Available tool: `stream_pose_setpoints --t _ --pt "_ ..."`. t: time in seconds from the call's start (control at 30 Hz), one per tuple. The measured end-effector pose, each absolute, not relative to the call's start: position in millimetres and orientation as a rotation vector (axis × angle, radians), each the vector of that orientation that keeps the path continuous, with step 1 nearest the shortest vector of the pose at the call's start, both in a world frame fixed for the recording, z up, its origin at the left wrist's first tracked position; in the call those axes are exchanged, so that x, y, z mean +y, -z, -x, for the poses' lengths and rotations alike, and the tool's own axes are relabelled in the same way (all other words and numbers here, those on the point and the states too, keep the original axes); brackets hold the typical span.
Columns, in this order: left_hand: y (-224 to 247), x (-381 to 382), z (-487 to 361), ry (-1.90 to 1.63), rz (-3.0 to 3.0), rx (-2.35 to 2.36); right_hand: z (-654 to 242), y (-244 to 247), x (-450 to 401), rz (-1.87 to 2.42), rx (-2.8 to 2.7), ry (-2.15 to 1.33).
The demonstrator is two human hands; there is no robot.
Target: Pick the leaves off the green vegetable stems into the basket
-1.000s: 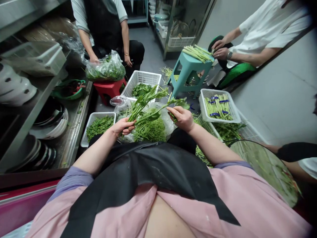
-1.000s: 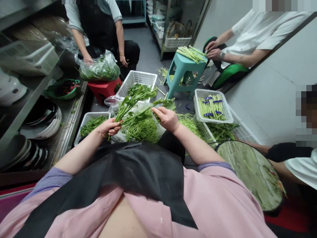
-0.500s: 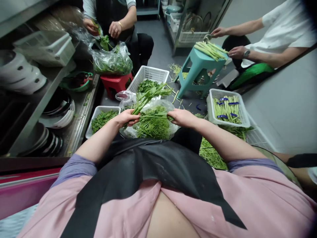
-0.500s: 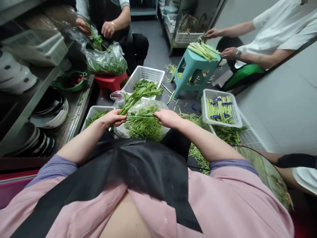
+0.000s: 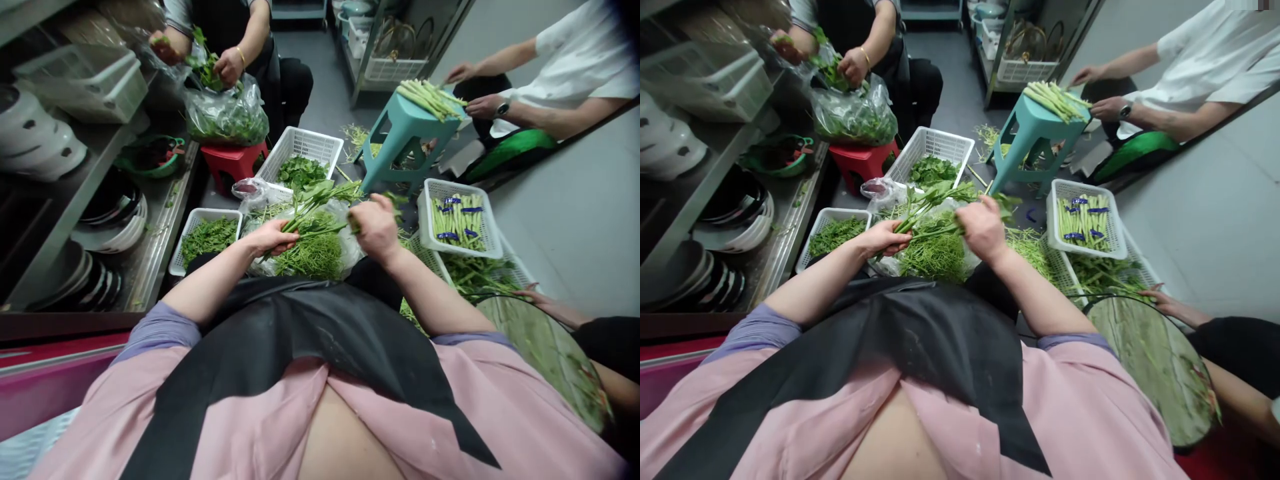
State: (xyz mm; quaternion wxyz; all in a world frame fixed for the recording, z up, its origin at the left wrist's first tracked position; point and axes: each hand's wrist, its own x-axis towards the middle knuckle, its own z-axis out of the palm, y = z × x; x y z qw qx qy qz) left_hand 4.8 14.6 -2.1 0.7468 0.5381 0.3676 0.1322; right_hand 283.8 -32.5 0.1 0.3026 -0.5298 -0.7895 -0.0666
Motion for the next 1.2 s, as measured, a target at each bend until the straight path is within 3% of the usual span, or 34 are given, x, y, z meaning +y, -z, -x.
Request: stream_pose_setpoints --t 0.17,0.47,0.57,0.7,0.8,0.87,1.03,1.2 --pt "-4.5 10.9 -13.9 -0.287 -1.171 0.804 -246.0 -3.9 -36.4 1.149 -2.792 0.295" --pt "-1.3 16.7 -8.9 -0.278 -1.094 0.824 -261.9 18.2 -36.3 1.445 -2.755 0.28" --pt "2.0 17.5 -5.9 -0.313 -1.037 0.778 -266.6 31.1 -30.8 1.548 -2.452 -0.027" --pt "6.8 15.1 -4.8 -0.375 -1.002 0.752 -285.7 40.4 -14.1 1.71 -1.325 -0.51" --pt "10.2 15.3 -2.3 -0.361 -0.986 0.762 -304.2 26.6 -12.6 1.637 -0.814 -0.506" --pt "11.2 16.0 -1.7 -0.331 -0.996 0.766 -305.2 10.9 -20.5 1.532 -1.098 -0.321" --pt "6.8 11.7 -11.9 -0.316 -1.04 0.757 -255.5 -10.0 -33.6 1.244 -2.504 -0.121" --pt "2.2 4.9 -19.7 -0.33 -1.118 0.796 -221.7 5.3 -21.4 1.295 -2.828 -0.333"
